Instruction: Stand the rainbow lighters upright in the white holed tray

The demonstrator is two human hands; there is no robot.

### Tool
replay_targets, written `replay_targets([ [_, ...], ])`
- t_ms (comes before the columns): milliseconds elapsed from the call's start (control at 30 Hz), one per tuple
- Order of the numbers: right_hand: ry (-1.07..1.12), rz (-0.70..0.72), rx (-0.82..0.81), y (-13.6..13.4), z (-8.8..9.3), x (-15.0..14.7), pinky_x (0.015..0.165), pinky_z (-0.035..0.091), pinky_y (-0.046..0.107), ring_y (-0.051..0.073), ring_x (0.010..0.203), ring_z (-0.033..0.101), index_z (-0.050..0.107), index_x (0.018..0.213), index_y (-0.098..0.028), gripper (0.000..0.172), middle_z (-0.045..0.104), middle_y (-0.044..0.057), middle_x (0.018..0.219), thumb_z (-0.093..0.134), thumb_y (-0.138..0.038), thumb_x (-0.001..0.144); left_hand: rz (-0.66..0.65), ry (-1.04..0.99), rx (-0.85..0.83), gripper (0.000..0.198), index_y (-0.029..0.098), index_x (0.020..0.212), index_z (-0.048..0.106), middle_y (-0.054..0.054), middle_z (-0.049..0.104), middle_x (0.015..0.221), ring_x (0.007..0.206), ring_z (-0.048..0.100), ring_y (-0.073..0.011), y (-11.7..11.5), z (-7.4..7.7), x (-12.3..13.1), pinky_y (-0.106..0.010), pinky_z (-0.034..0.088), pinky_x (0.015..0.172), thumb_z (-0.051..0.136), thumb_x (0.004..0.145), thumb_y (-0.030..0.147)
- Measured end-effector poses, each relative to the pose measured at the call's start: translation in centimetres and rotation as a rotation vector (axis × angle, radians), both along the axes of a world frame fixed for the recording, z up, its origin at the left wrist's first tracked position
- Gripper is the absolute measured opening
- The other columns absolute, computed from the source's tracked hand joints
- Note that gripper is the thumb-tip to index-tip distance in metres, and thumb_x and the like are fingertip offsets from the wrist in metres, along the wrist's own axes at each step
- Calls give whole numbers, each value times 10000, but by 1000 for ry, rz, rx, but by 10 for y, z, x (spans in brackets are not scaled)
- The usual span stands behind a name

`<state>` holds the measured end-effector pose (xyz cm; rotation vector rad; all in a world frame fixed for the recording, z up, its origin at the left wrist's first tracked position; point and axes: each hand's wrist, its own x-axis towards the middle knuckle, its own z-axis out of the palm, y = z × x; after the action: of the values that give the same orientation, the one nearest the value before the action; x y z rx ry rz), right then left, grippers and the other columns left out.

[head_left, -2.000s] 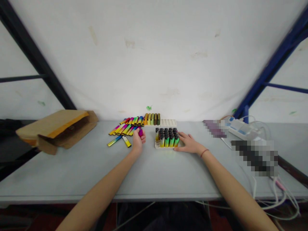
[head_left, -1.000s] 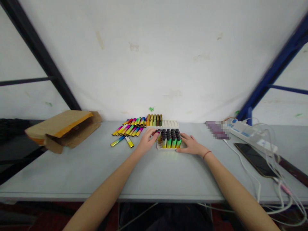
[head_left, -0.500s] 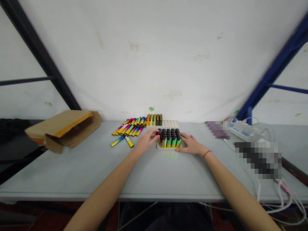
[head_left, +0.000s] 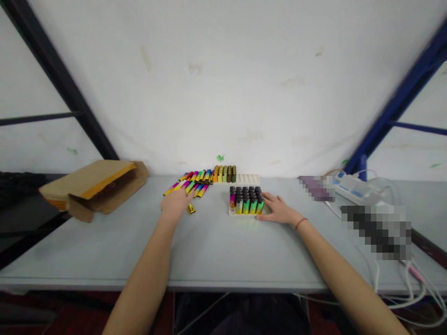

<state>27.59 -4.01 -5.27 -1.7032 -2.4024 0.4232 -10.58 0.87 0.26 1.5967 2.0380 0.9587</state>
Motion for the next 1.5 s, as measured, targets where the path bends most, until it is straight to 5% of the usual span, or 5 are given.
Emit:
replay_targets([
  [167, -11, -6, -9, -1, 1, 0, 1217, 143, 670, 406, 1536, 230, 391, 1584, -239, 992, 277, 176, 1671, 571, -821, 801, 85, 80, -161, 504, 231, 504, 381, -91, 570, 617, 976, 636, -386, 10, -6, -28, -351, 450, 753, 816, 624, 457],
  [433, -17, 8, -20, 0, 2, 0, 1211, 141, 681, 399, 1538, 228, 400, 1578, -206, 1017, 259, 194, 1673, 553, -840, 798, -285, -47, -105, 386, 231, 416, 441, 17, 387, 381, 488, 477, -182, 3, -17, 16, -228, 261, 482, 788, 580, 189],
  [700, -26, -3, -12, -1, 3, 0, 1215, 146, 676, 414, 1534, 234, 404, 1575, -190, 1006, 267, 193, 1670, 558, -820, 807, -239, -760, -176, 174, 186, 773, 551, 41, 481, 610, 413, 413, -88, 1, -9, 57, -206, 383, 448, 503, 890, 305],
  [1100, -29, -5, -15, 1, 1, 1, 1222, 144, 662, 401, 1536, 235, 387, 1586, -214, 1013, 272, 180, 1671, 543, -837, 802, -388, -1036, -10, 471, 207, 942, 504, 58, 528, 562, 439, 492, -103, -15, -20, 85, -213, 407, 474, 530, 904, 676],
  [1500, -49, 9, 6, 1, -1, 2, 1218, 147, 669, 401, 1534, 241, 423, 1564, -212, 984, 288, 192, 1663, 526, -839, 812, -265, -1200, -188, 574, 231, 572, 345, 90, 223, 395, 321, 206, -61, -16, -21, 87, -196, 182, 363, 385, 879, 715],
])
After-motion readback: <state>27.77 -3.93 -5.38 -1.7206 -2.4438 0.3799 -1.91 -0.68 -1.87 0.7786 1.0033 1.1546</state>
